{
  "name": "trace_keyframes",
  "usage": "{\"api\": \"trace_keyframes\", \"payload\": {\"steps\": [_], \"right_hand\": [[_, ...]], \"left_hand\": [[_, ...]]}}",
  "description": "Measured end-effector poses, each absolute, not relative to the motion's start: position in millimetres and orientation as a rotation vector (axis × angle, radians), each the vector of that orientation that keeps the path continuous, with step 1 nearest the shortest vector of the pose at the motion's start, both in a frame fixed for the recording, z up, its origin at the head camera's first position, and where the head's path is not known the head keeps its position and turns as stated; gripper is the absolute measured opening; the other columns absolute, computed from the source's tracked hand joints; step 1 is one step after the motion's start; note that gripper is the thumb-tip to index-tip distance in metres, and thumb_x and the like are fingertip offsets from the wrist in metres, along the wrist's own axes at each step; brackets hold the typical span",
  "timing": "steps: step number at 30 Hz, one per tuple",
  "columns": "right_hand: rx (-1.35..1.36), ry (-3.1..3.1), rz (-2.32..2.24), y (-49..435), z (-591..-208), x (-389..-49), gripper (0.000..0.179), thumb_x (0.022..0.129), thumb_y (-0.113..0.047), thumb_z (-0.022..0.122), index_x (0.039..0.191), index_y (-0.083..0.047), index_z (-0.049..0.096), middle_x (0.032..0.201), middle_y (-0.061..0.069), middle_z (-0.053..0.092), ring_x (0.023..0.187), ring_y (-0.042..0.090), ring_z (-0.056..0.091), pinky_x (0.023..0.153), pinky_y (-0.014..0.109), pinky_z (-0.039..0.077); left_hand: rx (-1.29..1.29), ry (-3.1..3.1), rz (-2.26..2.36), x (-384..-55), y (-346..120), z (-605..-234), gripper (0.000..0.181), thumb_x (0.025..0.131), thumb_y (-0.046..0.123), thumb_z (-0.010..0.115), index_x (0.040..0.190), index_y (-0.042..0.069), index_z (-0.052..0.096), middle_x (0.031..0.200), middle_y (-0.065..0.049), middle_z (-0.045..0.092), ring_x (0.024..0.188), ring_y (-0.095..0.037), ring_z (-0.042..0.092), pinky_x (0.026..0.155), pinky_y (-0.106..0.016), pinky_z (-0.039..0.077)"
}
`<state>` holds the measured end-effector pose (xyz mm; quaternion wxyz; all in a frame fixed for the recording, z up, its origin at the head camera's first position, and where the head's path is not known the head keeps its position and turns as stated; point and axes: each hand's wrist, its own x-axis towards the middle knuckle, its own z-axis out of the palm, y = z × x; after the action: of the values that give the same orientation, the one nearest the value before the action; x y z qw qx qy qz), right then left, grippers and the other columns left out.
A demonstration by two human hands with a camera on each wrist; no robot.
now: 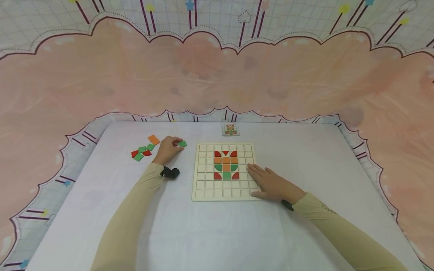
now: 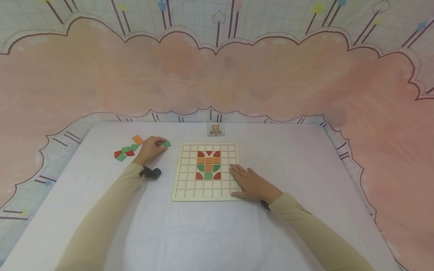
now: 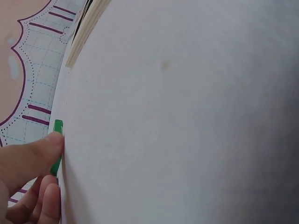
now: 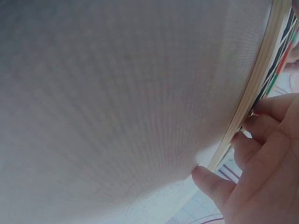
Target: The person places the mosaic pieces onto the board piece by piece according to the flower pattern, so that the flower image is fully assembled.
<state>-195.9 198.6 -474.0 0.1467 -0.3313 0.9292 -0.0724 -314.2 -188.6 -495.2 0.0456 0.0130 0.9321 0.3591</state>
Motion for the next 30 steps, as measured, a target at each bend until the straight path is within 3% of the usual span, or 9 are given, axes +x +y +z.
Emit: {"api": "trace_keyframes", "payload": {"steps": [17,30], "right_hand": [[-0.959,2.681,-0.196,199.7,-477.3,-196.6,0.086,0.089,-0.051,0.055,0.150,-0.006,0.016,0.157,0.013,0.018,0.145,0.030,0.019,0.113,0.055,0.023],[-0.957,2.682,-0.187,199.7,-479.1,-197.8,0.086,0.089,-0.052,0.056,0.150,-0.007,0.017,0.157,0.013,0.020,0.145,0.029,0.020,0.112,0.055,0.024]], "left_hand": [[0.063,2.859,1.129,-309.9,-193.0,-492.9,0.031,0.087,0.011,0.066,0.115,-0.002,0.063,0.110,-0.019,0.057,0.100,-0.029,0.054,0.090,-0.041,0.046],[0.118,2.752,1.215,-305.4,-205.1,-496.3,0.033,0.087,0.017,0.067,0.117,0.005,0.062,0.109,-0.014,0.063,0.097,-0.024,0.058,0.090,-0.037,0.049]]}}
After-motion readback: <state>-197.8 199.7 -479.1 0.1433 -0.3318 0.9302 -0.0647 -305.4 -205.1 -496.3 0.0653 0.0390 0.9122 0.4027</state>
